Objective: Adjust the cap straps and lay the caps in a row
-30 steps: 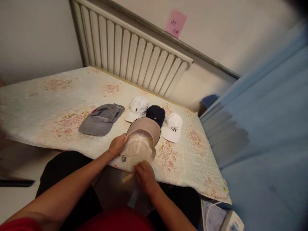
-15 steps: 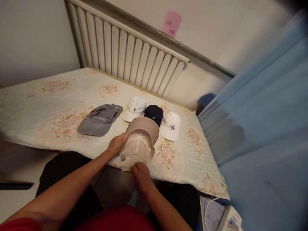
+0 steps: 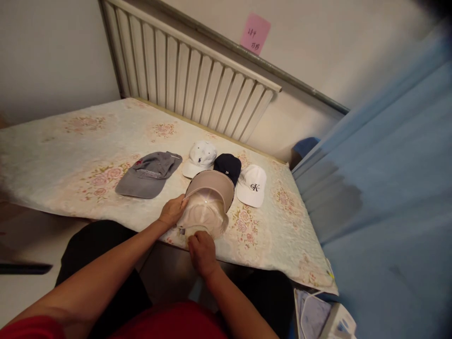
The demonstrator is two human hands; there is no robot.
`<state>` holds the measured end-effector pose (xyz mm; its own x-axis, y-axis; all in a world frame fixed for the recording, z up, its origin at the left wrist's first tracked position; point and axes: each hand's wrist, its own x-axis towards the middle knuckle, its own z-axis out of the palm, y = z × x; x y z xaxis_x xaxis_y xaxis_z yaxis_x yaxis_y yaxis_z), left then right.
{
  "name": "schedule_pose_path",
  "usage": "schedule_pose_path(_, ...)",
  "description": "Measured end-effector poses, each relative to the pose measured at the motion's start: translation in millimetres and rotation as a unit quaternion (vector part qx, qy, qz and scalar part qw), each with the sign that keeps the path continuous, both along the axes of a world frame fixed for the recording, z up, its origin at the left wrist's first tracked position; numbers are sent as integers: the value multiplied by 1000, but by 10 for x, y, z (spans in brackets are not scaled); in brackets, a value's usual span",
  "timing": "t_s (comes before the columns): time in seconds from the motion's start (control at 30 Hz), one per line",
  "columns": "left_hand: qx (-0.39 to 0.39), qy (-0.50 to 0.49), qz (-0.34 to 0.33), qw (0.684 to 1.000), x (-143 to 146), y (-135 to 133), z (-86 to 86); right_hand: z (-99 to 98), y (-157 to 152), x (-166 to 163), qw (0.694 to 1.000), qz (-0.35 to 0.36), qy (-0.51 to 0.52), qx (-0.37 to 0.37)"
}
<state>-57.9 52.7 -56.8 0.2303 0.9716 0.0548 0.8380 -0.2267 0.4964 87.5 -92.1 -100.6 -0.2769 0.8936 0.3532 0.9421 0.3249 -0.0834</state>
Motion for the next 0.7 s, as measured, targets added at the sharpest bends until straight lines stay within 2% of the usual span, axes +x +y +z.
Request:
schedule_pose_path(0.43, 0, -1, -4, 1000, -10, -10, 26, 9, 22, -112, 999, -14, 28, -12)
schedule_pose_path(0.7, 13, -12, -25, 1000, -49, -94, 75, 93, -113, 63, 997, -22, 71, -7)
